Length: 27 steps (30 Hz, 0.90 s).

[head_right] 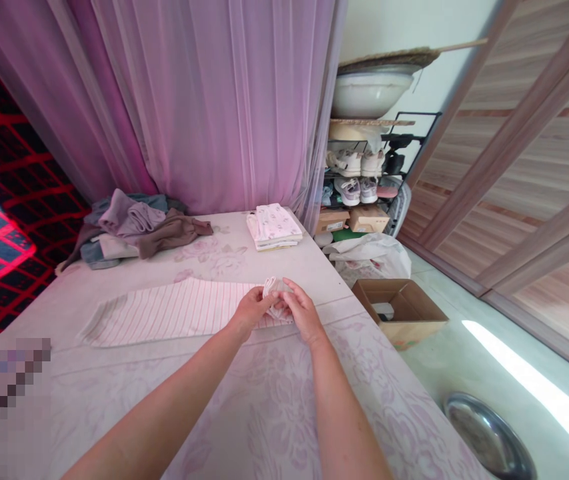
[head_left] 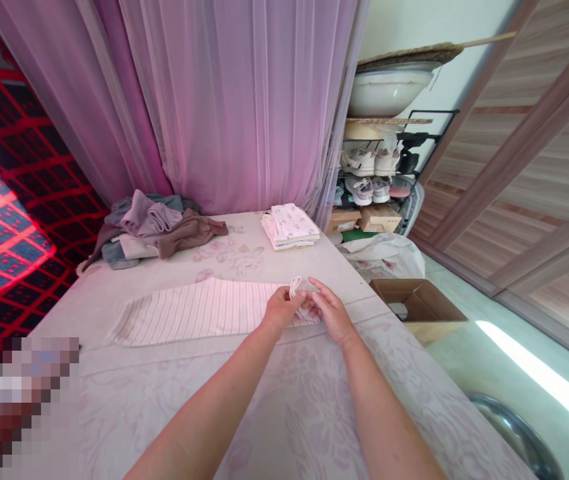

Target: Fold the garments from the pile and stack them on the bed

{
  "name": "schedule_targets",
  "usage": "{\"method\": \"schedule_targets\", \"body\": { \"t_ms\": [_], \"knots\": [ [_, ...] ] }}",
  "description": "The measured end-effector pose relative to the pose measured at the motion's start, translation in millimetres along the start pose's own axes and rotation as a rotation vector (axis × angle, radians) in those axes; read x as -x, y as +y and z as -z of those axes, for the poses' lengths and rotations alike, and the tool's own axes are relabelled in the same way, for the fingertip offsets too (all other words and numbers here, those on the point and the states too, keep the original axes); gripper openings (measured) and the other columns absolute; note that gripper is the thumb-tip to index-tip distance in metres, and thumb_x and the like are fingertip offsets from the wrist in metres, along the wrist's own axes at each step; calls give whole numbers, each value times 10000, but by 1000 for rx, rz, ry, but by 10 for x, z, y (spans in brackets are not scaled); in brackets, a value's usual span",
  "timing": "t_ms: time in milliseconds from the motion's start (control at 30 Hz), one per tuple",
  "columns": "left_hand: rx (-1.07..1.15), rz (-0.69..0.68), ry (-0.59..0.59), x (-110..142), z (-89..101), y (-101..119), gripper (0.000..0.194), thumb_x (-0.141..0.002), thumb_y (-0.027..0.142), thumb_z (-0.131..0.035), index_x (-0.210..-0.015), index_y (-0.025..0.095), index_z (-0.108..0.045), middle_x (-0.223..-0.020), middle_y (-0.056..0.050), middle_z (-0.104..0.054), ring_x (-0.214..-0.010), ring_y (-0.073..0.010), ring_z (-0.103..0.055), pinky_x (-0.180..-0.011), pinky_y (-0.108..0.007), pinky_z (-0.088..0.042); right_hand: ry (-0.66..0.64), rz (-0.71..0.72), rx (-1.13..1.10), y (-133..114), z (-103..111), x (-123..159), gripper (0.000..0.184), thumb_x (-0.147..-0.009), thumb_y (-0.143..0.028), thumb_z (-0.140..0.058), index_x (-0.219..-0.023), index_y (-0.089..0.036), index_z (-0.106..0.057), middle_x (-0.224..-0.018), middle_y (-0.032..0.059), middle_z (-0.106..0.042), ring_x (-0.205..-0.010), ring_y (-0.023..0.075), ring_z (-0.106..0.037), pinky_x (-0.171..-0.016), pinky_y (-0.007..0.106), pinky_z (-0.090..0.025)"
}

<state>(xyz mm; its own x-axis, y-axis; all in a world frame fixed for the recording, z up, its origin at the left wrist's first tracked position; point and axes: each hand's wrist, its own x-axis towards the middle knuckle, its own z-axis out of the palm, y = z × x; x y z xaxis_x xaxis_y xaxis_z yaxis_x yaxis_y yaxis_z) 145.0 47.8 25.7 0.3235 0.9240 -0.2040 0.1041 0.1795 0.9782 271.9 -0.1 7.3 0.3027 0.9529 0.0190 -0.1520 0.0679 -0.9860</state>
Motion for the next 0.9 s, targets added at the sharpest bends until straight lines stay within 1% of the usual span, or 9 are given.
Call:
{"method": "schedule_targets", "body": {
  "t_ms": [67, 133, 233, 300, 400, 467, 600, 800, 900],
  "knots": [
    [4, 16, 21, -19, 30, -43, 218, -787, 307, -660, -950, 169, -615, -834, -30, -688, -761, -139, -634, -643, -208, -471, -1, -3, -3, 9, -4, -8, 594, -721, -505, -634, -1236, -217, -565, -924, 62, -716, -671, 158, -627, -509, 244, -438],
    [16, 34, 28, -35, 64, -70, 202, -804, 263, -626, -985, 175, -604, -828, -24, -689, -742, -137, -640, -636, -212, -478, 56, 19, 10, 16, 33, -24, 581, -710, -515, -636, -1197, -202, -585, -908, 68, -715, -648, 152, -621, -496, 238, -427],
    [26, 53, 41, -46, 144, -92, 271, -820, 216, -575, -1088, 177, -573, -833, -25, -688, -712, -131, -640, -635, -221, -485, 205, 62, 84, 46, 133, -55, 550, -704, -530, -621, -1124, -176, -611, -882, 73, -709, -634, 147, -613, -491, 232, -414],
    [24, 62, 58, -45, 212, -110, 365, -818, 189, -554, -1182, 171, -532, -829, -23, -683, -688, -124, -629, -625, -220, -477, 257, 80, 177, 88, 182, -72, 514, -706, -528, -605, -1073, -169, -629, -887, 75, -707, -655, 156, -620, -514, 244, -429],
    [-27, 52, 85, -41, 292, -157, 570, -808, 154, -535, -1359, 192, -396, -806, 7, -662, -613, -93, -580, -576, -189, -441, 223, 136, 380, 161, 180, -80, 401, -719, -494, -582, -950, -180, -674, -840, 58, -708, -704, 172, -626, -623, 289, -480],
    [-66, 27, 87, -42, 314, -193, 661, -797, 135, -535, -1417, 238, -330, -825, 26, -648, -593, -73, -550, -561, -168, -421, 176, 203, 528, 193, 147, -75, 328, -730, -456, -564, -883, -195, -694, -832, 48, -706, -723, 171, -622, -684, 306, -489],
    [-55, 43, 63, -40, 309, -202, 588, -806, 146, -532, -1372, 261, -426, -848, 29, -619, -598, -61, -521, -568, -156, -428, 137, 290, 692, 199, 106, -57, 292, -754, -416, -529, -868, -215, -707, -877, 46, -698, -718, 162, -615, -668, 292, -486],
    [-21, 155, 15, -57, 342, -45, 497, -801, 254, -606, -1285, 285, -501, -792, 40, -568, -580, -60, -495, -559, -159, -455, 108, 313, 726, 180, 116, -52, 286, -753, -401, -514, -859, -220, -707, -869, 43, -685, -696, 155, -604, -652, 279, -488],
    [-50, 190, -3, -98, 366, 14, 373, -775, 296, -646, -1139, 270, -569, -736, 45, -560, -562, -69, -504, -555, -182, -470, 107, 303, 726, 186, 113, -55, 278, -752, -398, -516, -862, -226, -706, -871, 38, -683, -691, 153, -598, -647, 275, -486]
  ]
}}
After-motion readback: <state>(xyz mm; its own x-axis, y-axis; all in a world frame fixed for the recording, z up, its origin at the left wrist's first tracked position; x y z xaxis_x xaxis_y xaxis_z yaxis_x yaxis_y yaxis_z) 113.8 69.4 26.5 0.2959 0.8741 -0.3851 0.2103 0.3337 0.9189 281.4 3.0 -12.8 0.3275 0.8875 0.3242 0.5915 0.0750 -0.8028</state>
